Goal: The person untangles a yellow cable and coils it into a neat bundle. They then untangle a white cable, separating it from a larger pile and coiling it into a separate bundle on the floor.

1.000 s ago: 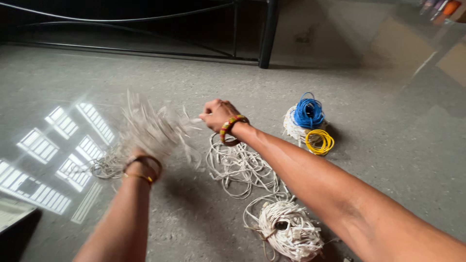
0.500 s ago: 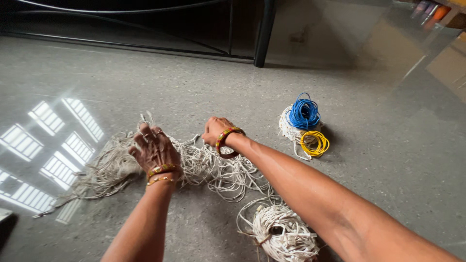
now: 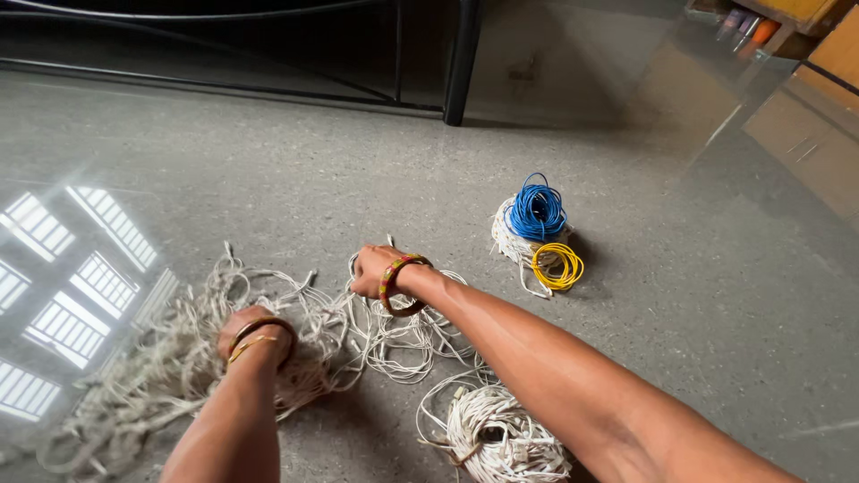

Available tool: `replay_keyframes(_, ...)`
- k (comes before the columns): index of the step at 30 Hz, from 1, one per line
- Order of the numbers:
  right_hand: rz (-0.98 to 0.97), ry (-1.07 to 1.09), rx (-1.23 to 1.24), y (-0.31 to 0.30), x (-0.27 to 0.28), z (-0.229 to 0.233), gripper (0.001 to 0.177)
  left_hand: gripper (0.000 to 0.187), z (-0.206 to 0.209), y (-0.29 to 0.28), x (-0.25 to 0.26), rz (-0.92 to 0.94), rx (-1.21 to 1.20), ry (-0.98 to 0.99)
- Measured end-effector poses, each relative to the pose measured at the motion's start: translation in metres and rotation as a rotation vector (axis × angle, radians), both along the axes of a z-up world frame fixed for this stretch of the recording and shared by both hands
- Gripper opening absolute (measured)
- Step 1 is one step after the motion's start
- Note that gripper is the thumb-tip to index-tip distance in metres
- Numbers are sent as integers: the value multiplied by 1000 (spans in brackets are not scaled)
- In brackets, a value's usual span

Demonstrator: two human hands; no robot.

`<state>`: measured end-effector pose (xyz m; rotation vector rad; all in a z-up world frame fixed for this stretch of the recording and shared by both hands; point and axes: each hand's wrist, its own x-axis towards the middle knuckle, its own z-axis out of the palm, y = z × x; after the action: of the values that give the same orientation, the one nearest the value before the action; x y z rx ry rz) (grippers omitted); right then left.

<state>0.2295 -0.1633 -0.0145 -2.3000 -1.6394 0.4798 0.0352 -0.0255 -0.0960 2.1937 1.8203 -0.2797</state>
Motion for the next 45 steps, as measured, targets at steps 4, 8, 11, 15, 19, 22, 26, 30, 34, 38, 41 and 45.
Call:
replay_keyframes(4,-141,58,15,17,-17,30,37,37,7,65,-18,-501,257,533)
replay_keyframes(8,-225,110,493,26,-43,74,24,41,63,159,-31,-303,605,291)
replay_keyframes(11,-163,66,625,23,-66,98,21,44,52,128,-41,54,368,-158)
replay_keyframes(15,-138,28,712,23,-85,105,15,47,36,43,-79,110,82,-215)
replay_keyframes(19,-229,51,527,25,-80,91,14,52,66,13,-82,174,38,-379)
replay_keyframes(22,-271,55,451,27,-60,79,18,56,93,7,-41,172,85,-549)
replay_keyframes(26,-192,197,247,21,-39,69,20,66,103,0,13,156,-23,-599)
replay_keyframes(30,-15,524,109,-2,-22,61,14,58,70,-10,34,498,-602,-1107)
replay_keyframes(34,83,659,-141,-27,5,56,13,37,54,-10,35,602,-870,-1591)
replay_keyframes(38,19,705,-390,-43,9,58,16,17,78,-12,39,461,-870,-1771)
replay_keyframes(41,-12,885,-367,-42,-10,59,20,19,90,-25,36,381,-826,-1845)
replay_keyframes(45,-144,994,-115,-24,-42,39,14,25,91,-26,41,490,-889,-1919)
